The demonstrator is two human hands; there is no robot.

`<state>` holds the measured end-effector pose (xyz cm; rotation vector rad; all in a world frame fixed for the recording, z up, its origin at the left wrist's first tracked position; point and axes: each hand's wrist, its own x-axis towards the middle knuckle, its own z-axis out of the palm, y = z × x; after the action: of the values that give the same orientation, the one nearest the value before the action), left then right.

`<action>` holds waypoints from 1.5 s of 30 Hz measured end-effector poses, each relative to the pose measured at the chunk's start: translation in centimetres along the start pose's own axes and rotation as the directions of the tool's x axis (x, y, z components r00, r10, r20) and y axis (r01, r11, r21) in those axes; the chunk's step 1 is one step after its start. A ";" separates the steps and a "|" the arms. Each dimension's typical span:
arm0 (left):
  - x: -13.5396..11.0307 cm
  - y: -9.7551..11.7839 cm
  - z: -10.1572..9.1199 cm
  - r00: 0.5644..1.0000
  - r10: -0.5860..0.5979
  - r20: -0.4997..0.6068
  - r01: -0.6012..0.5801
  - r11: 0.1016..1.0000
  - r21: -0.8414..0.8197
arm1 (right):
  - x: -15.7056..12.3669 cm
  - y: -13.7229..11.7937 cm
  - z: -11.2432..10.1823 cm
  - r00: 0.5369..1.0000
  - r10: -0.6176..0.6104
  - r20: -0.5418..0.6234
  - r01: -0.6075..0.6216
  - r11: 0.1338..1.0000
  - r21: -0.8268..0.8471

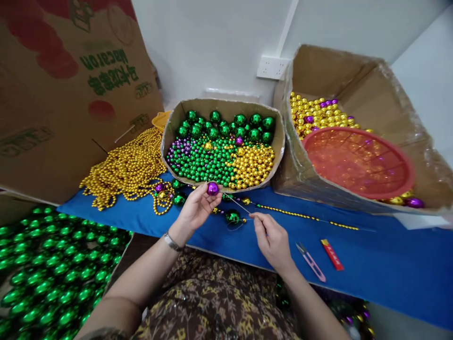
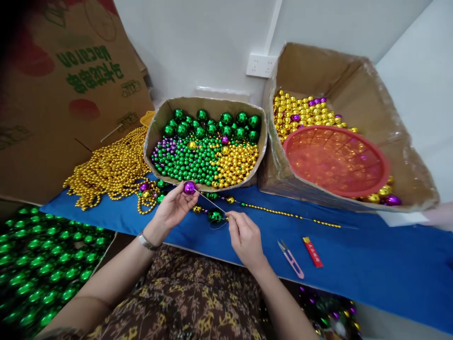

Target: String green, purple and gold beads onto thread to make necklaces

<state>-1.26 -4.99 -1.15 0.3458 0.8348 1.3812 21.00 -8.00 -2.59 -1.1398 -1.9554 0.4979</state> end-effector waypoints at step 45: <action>-2.5 -4.2 0.6 0.961 0.262 0.087 -0.275 0.890 0.364 | -2.2 0.5 2.1 0.973 -0.227 -0.030 0.205 0.922 -0.330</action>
<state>2.26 -8.06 -2.81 0.8053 1.0517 1.4616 20.15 -9.54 -5.18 -1.1024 -2.1231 0.0167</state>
